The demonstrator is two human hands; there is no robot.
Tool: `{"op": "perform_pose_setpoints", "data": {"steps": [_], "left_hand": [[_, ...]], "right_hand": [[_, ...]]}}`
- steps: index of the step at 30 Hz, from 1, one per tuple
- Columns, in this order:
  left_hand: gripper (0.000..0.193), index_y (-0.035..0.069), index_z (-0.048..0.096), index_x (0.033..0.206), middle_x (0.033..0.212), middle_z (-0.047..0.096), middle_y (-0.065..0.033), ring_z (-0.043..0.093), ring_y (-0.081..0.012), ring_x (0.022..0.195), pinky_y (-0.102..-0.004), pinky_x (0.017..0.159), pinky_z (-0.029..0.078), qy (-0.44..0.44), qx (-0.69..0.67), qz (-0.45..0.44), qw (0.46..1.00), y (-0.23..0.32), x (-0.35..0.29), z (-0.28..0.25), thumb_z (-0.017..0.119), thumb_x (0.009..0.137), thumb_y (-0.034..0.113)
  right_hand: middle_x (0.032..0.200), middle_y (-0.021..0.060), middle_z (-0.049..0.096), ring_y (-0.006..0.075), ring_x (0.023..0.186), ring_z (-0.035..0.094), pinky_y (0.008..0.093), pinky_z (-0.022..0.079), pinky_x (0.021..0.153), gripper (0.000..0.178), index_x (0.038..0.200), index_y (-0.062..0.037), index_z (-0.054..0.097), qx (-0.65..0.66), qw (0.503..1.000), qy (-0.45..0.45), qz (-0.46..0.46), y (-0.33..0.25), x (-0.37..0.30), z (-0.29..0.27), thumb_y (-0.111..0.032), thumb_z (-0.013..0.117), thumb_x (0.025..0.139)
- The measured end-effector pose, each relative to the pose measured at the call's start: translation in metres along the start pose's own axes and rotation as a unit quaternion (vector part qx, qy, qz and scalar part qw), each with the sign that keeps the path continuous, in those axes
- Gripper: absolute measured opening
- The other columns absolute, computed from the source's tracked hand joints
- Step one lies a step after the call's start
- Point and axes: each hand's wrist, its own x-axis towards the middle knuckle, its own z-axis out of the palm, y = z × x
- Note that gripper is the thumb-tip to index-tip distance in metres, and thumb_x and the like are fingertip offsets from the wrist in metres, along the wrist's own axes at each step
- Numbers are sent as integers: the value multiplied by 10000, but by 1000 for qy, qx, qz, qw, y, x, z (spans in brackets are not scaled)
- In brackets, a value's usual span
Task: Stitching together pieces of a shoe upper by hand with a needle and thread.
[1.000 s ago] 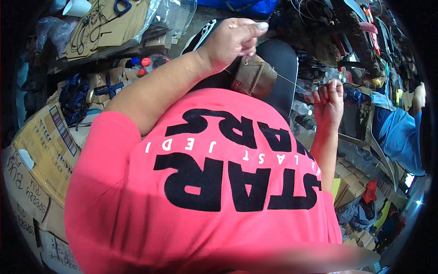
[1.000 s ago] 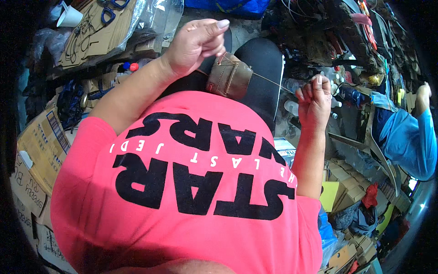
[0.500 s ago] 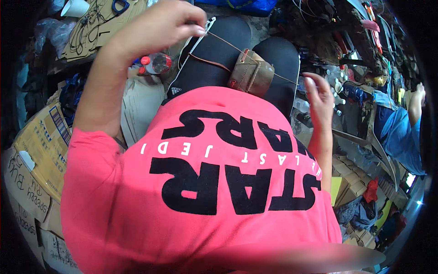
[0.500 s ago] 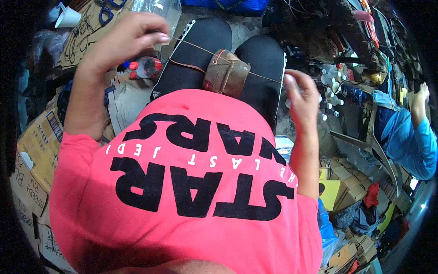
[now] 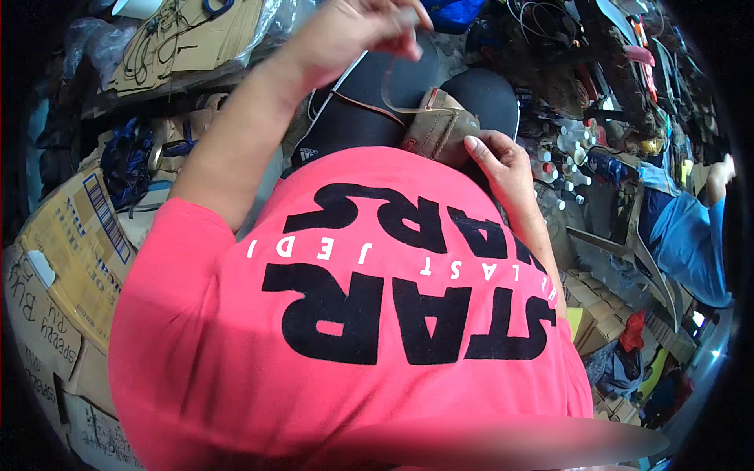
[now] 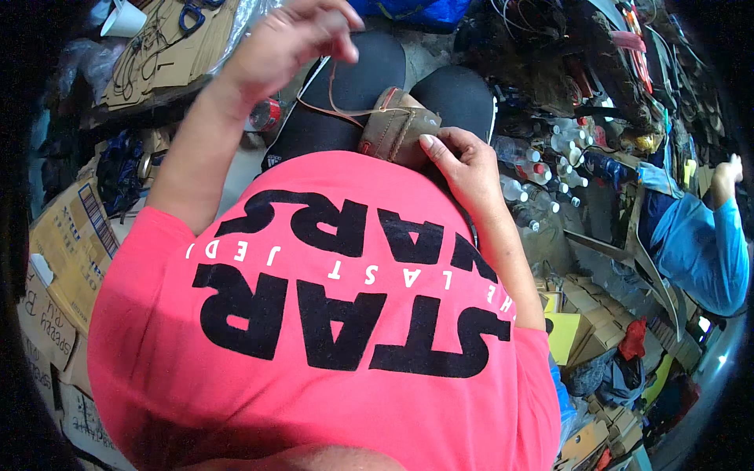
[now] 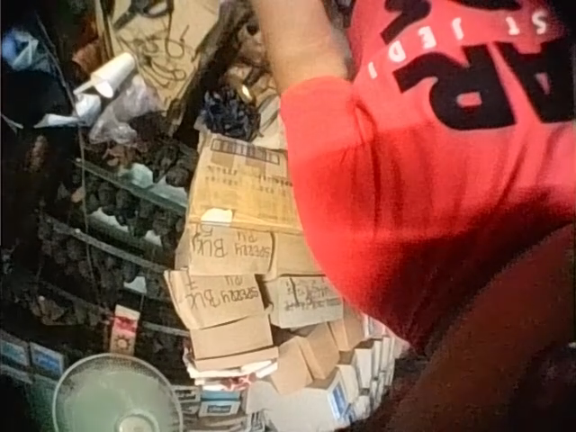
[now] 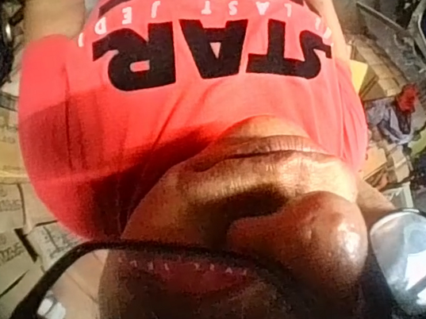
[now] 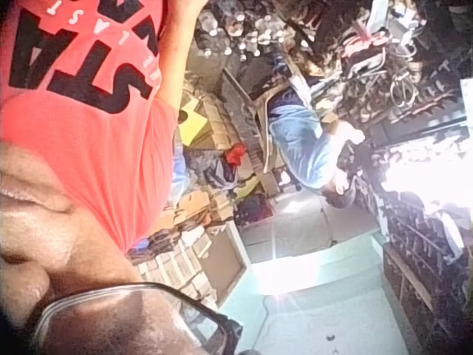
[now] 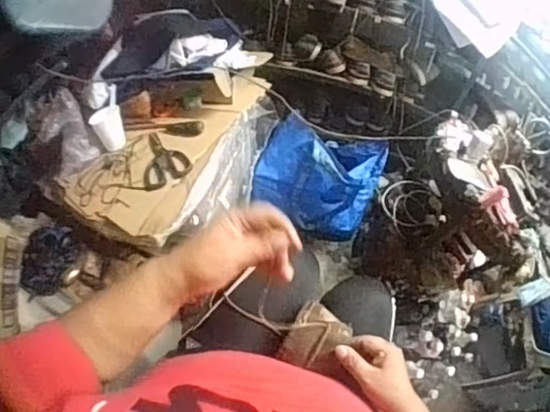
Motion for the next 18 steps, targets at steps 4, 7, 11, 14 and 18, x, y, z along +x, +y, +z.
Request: {"op": "perform_pose_setpoints", "data": {"steps": [4,7,11,14,18], "left_hand": [[214,89,718,980,851,584,-73,593,-205,832,-308,747,481,-149,507,116,841,-37,-3,21,623,817,-12],[154,84,715,905,827,590,-82,603,-231,817,-326,730,484,-148,526,48,836,-39,-5,32,671,777,11],[90,75,705,829,772,570,-76,601,-244,772,-345,674,475,-155,548,63,819,-40,-1,32,724,741,81],[77,78,708,811,750,546,-80,593,-251,755,-349,653,467,-150,558,74,813,-40,0,33,725,736,87],[69,80,708,803,743,536,-86,591,-264,749,-353,651,466,-153,561,81,809,-40,1,35,720,736,88]], "right_hand": [[726,11,613,62,708,513,235,440,646,312,891,27,662,-16,1000,1,-10,5,-1,-1,-283,701,885],[716,13,607,65,697,507,241,438,639,304,881,23,662,3,1000,4,0,0,-1,1,-279,699,886],[708,17,600,67,689,500,246,433,630,299,872,18,660,-19,1000,6,-13,1,-2,0,-278,701,884],[704,19,596,67,693,498,249,431,628,299,869,18,659,-24,1000,8,-15,2,-2,0,-277,701,884],[706,21,588,67,708,494,250,430,632,304,860,22,651,-8,1000,10,-15,3,-1,2,-276,702,884]]}}
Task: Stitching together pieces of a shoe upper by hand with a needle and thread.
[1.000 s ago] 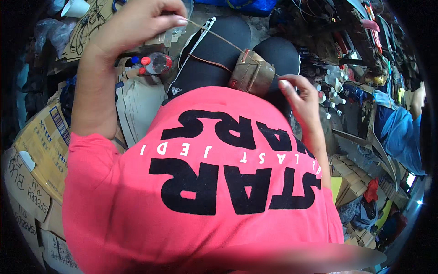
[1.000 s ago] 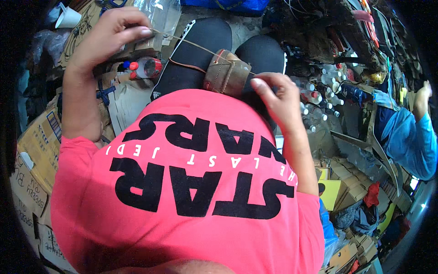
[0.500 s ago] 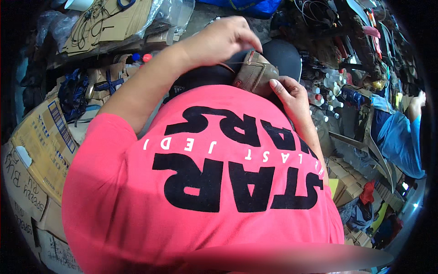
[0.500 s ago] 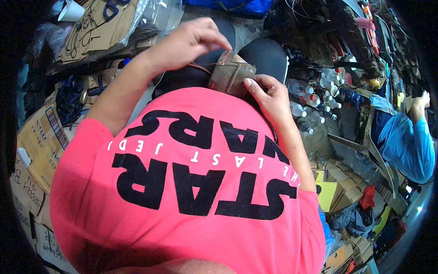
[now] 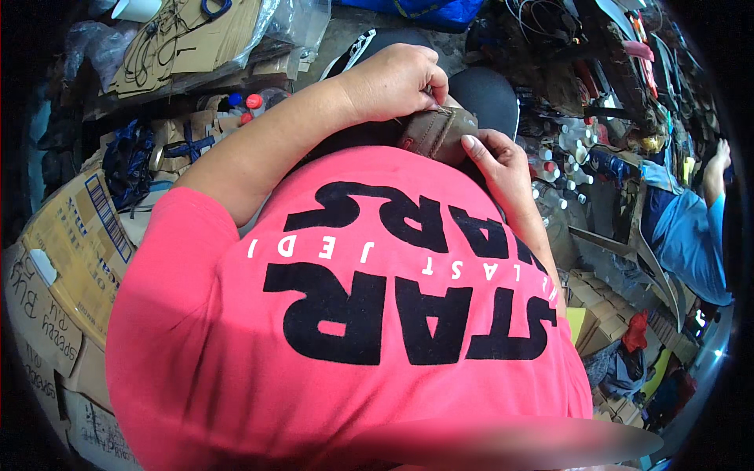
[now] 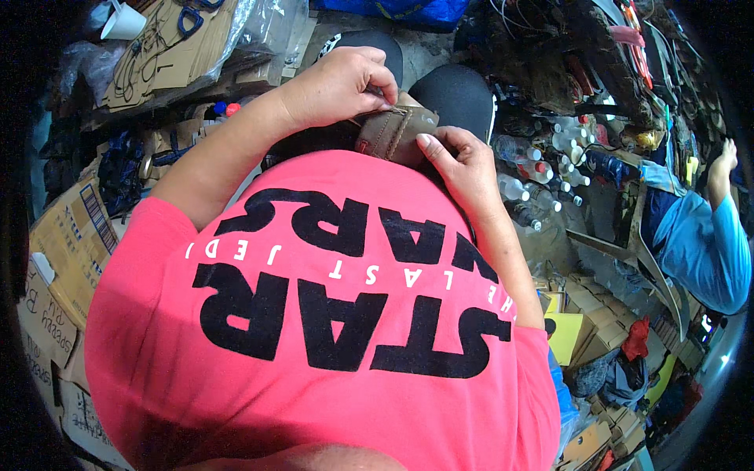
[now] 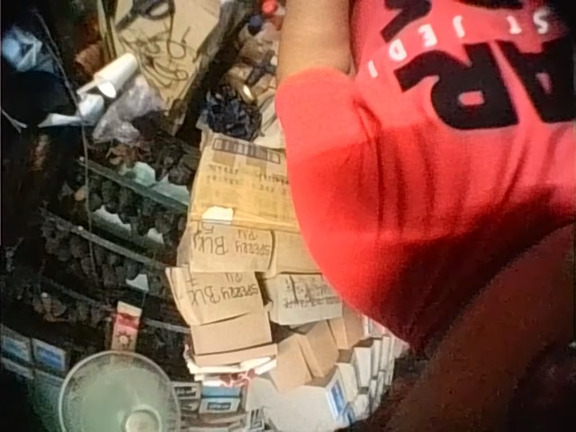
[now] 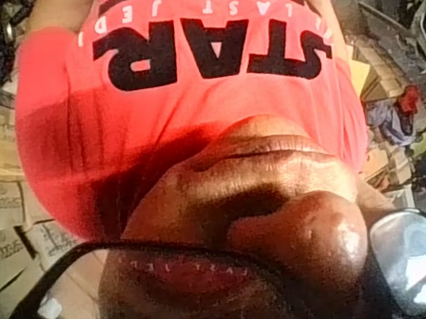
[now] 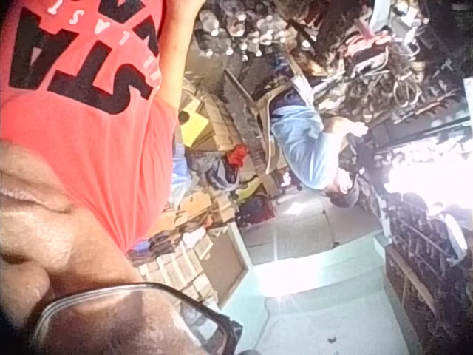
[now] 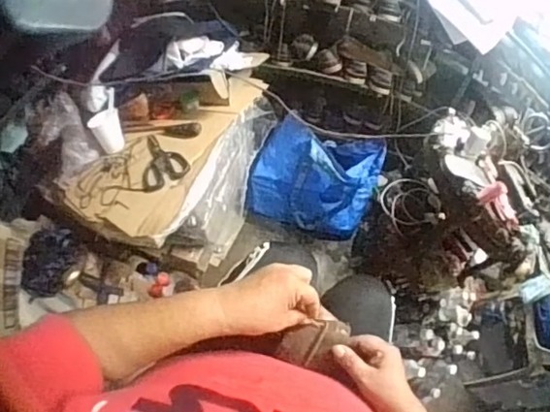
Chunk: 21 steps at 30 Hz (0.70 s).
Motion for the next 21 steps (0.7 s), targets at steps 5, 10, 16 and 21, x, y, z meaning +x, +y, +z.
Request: {"op": "perform_pose_setpoints", "data": {"steps": [5,10,16,21], "left_hand": [[52,69,701,793,755,547,-98,599,-282,757,-377,667,477,-16,20,51,998,0,6,12,706,743,79],[114,74,729,860,786,575,-102,613,-286,795,-384,708,490,-75,-4,111,991,-6,13,3,694,755,48],[122,65,715,867,809,613,-102,618,-265,798,-349,712,487,-138,-16,13,990,-8,18,-11,684,758,19],[152,23,605,880,754,631,-100,612,-220,703,-335,642,478,-133,-82,-5,988,-5,20,5,693,758,1]], "right_hand": [[731,51,594,101,717,522,255,433,646,281,858,21,645,-48,997,3,-61,-4,-1,1,-255,691,887],[787,100,627,230,758,598,318,462,703,182,881,7,656,-120,978,-35,-164,-10,4,-12,-175,657,870],[996,70,665,247,902,615,359,435,825,243,976,-89,698,-272,908,52,-314,-4,8,-12,-169,735,750],[966,63,673,250,884,616,366,434,826,253,945,-91,690,-287,896,58,-334,-2,14,-6,-149,759,708]]}}
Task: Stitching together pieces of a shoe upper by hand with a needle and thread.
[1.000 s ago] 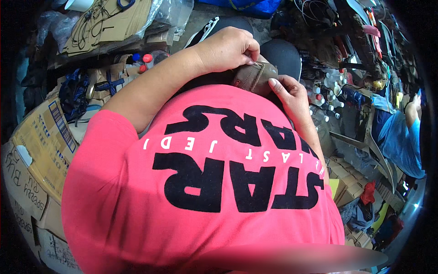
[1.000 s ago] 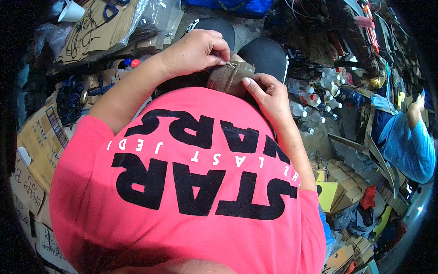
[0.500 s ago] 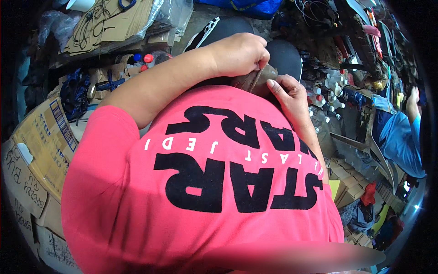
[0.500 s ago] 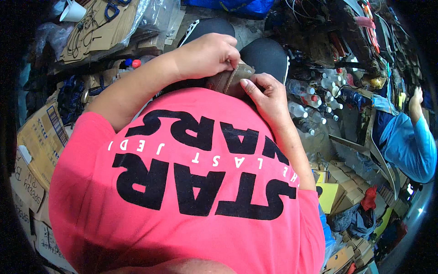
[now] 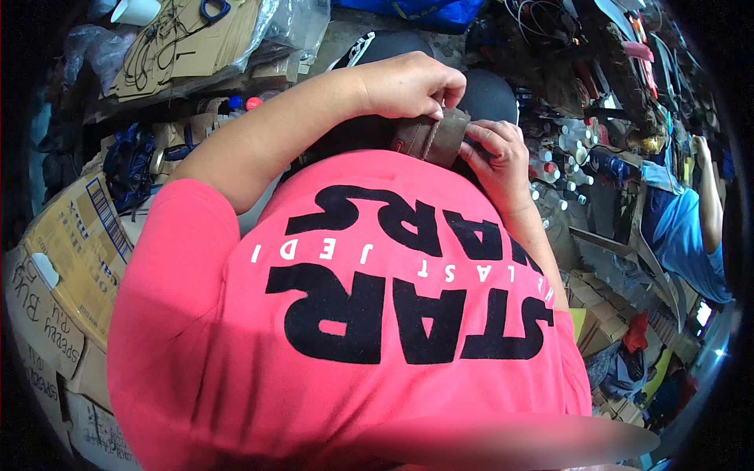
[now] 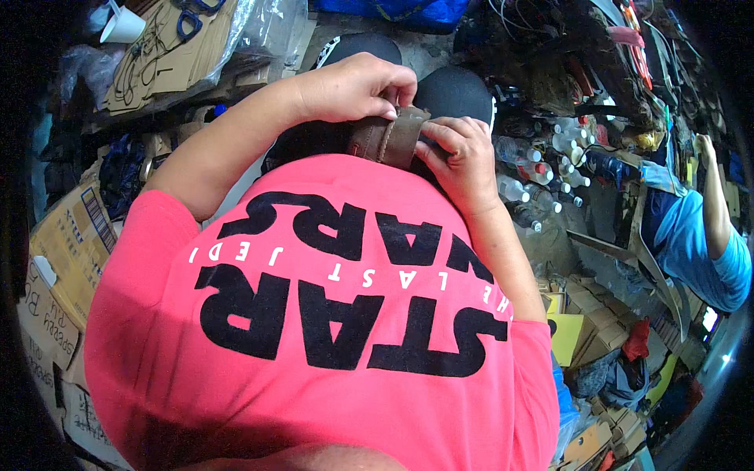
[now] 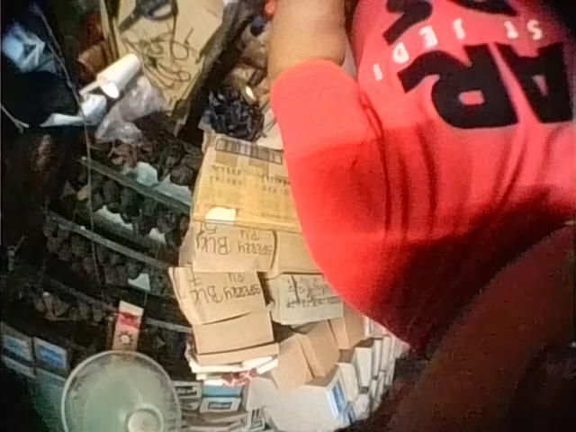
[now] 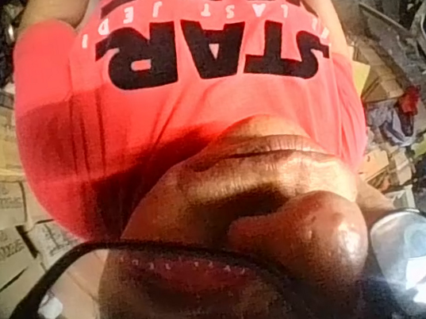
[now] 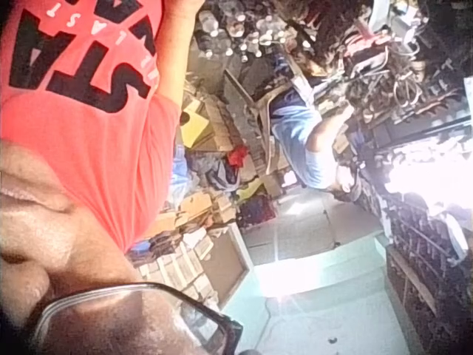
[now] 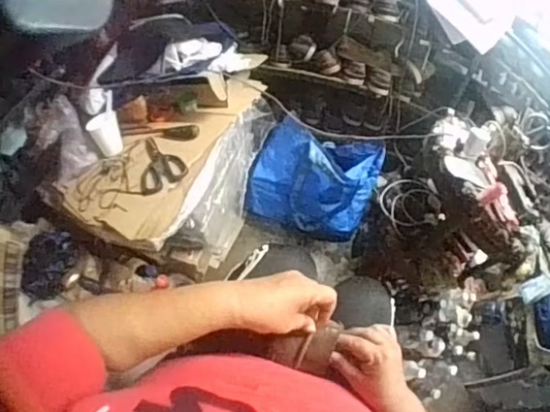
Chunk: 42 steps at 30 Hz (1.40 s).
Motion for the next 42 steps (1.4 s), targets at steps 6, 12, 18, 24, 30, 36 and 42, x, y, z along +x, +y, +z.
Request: {"op": "perform_pose_setpoints", "data": {"steps": [6,12,18,24,30,36,42], "left_hand": [[220,29,575,935,727,627,-93,611,-209,678,-326,629,477,23,-53,-46,997,-7,-2,6,722,776,70],[427,59,589,1016,933,623,-115,596,-282,925,-386,816,476,102,83,35,991,-10,2,20,793,679,224],[494,74,605,1071,1009,624,-123,570,-284,1002,-384,882,453,81,43,-27,995,-19,4,19,802,675,293],[774,73,556,1225,1110,598,-142,511,-323,1104,-428,959,396,15,95,-17,995,-6,-4,25,830,598,434],[893,86,490,1273,1176,564,-140,483,-327,1150,-445,1004,339,15,102,-17,994,-9,-8,29,861,541,438],[863,72,474,1244,1152,564,-142,491,-317,1141,-443,991,342,20,124,-21,992,-10,-9,35,853,557,429],[802,78,488,1195,1136,565,-132,492,-311,1131,-444,974,347,31,117,-23,992,-10,-10,31,843,570,434]], "right_hand": [[890,88,674,283,838,625,370,458,794,211,883,-72,663,6,999,9,46,8,-4,20,-61,696,675],[866,108,670,296,845,628,383,449,823,210,906,-70,656,14,999,32,35,3,-2,24,-88,692,700],[787,106,669,294,780,634,372,442,809,167,869,-74,662,38,996,24,77,-2,2,25,-121,702,713],[750,102,657,280,754,634,361,433,788,125,819,-67,657,53,994,36,83,0,2,29,-116,694,710],[763,105,642,286,759,624,385,429,805,151,845,-58,642,34,997,21,69,2,2,30,-96,677,703],[884,106,623,298,887,599,413,419,844,176,917,-71,620,-71,994,-78,-14,-6,1,-1,-85,645,743],[827,98,608,257,811,591,371,444,755,103,866,-80,671,-81,982,-141,96,16,-46,-53,-39,629,781]]}}
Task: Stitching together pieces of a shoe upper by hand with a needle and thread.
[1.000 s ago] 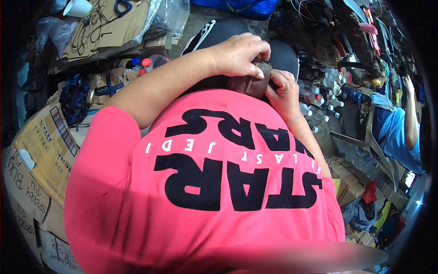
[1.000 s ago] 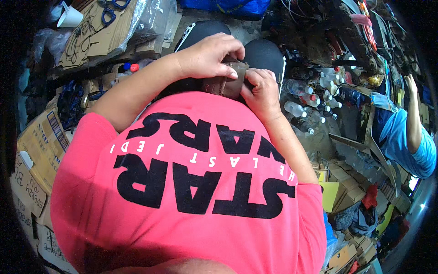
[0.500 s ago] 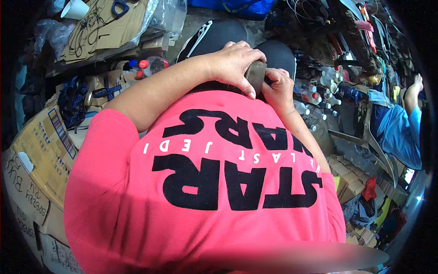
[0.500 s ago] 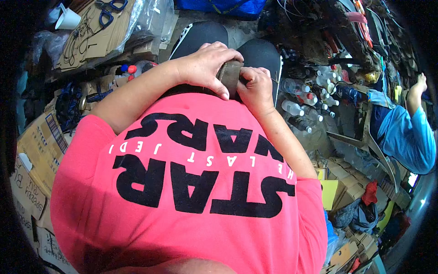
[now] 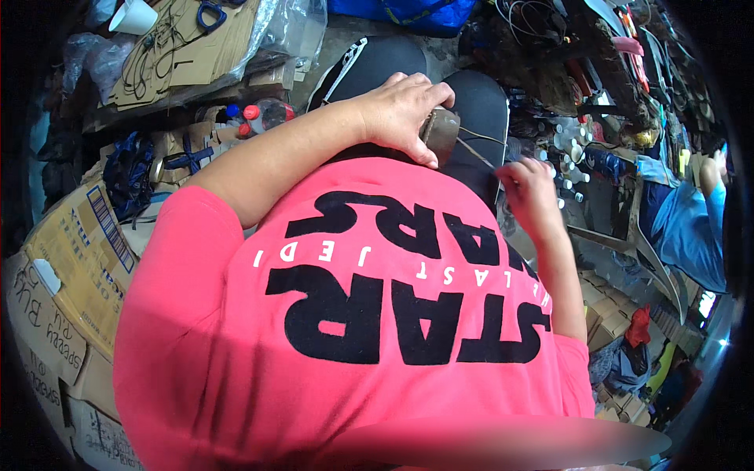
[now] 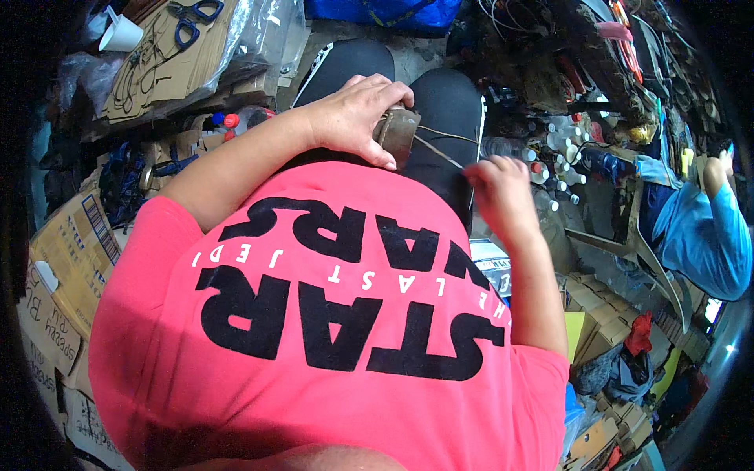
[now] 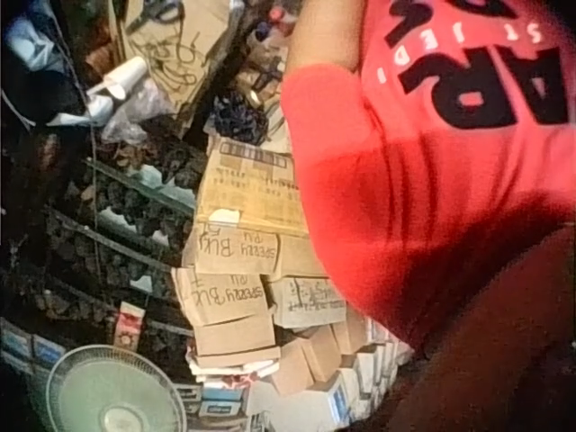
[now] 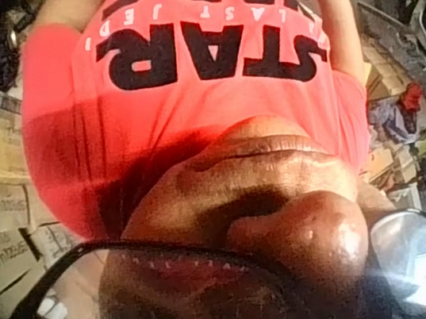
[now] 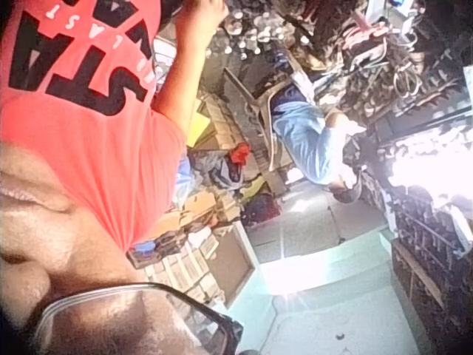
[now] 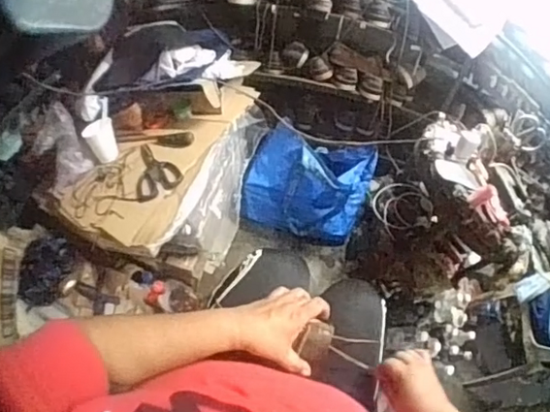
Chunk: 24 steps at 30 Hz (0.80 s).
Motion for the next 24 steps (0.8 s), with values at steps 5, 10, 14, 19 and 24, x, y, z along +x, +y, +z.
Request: {"op": "perform_pose_setpoints", "data": {"steps": [5,10,14,19,24], "left_hand": [[765,75,529,1165,1119,575,-112,499,-308,1113,-441,965,358,-25,14,16,999,8,7,0,839,571,445],[751,73,545,1147,1101,580,-113,504,-307,1094,-442,949,373,-40,26,19,999,13,13,2,836,567,452],[706,74,550,1119,1078,586,-105,504,-306,1089,-441,925,385,-38,37,20,998,6,9,3,822,582,443],[627,70,556,1096,1065,592,-95,513,-292,1078,-428,881,397,-49,67,6,997,20,16,5,791,629,415],[658,110,570,1165,997,626,-98,552,-295,1051,-451,889,376,-114,65,-7,991,21,28,-10,678,724,586]], "right_hand": [[855,2,616,78,762,553,217,417,706,90,891,-4,669,507,826,168,182,26,-11,-12,-89,682,867],[931,91,605,207,857,606,398,487,912,147,1010,-68,576,762,602,235,49,-13,37,6,-204,522,989],[665,-29,393,89,592,374,278,409,628,175,895,-106,534,799,573,169,73,8,38,-4,-242,503,1001],[643,-43,376,68,529,329,259,358,592,165,893,-113,529,760,587,237,150,61,18,3,-234,505,1002],[807,25,598,153,726,607,361,525,782,171,947,-111,558,757,585,142,255,88,6,18,-271,519,995]]}}
